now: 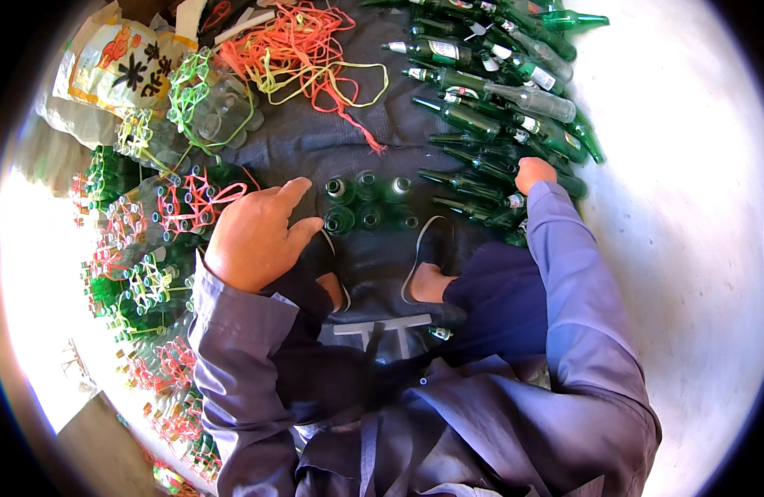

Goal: The person picks up green glass bottles from a pile and arranges them into a stack between their legs.

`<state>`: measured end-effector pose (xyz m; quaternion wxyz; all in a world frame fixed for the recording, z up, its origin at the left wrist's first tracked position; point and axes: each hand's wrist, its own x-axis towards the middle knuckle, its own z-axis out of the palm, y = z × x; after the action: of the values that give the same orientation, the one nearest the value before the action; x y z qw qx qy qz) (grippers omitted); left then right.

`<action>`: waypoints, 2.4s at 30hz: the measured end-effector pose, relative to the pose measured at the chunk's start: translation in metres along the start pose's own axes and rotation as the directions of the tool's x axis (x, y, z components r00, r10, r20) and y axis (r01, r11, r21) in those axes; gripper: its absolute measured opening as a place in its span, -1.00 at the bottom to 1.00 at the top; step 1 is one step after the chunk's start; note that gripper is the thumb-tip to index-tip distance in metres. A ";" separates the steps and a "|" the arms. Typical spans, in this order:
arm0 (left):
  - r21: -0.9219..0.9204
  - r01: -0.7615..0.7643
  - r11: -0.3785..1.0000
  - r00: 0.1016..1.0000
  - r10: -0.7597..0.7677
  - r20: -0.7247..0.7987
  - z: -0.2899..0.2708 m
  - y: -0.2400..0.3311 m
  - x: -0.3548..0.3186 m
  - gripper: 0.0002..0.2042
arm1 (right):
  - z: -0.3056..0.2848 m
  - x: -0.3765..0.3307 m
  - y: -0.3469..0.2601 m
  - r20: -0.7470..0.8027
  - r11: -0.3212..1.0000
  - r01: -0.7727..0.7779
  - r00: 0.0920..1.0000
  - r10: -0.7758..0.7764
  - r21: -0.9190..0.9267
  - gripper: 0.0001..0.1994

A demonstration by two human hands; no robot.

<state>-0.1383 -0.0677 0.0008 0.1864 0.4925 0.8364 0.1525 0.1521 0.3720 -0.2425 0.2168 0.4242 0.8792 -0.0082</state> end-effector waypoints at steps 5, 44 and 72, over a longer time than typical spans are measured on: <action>-0.001 -0.001 1.000 1.000 0.001 -0.014 0.000 -0.007 0.001 -0.52 | -0.004 0.002 -0.001 0.047 0.997 0.024 0.999 -0.020 -0.077 -0.80; 0.065 0.040 0.997 0.999 -0.041 0.012 -0.001 -0.002 -0.006 -0.56 | -0.178 -0.027 -0.083 -0.340 0.862 0.178 0.940 -0.007 0.475 -0.68; -0.013 0.151 0.989 0.989 -0.151 0.002 -0.020 -0.022 -0.010 -0.51 | -0.124 -0.034 -0.328 -0.292 0.688 0.571 0.821 -0.492 0.448 -0.71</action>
<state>-0.1598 -0.0885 0.0109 0.2012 0.4268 0.8700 0.1433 -0.1214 0.1615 -0.1721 0.0171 0.1920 0.9420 -0.2747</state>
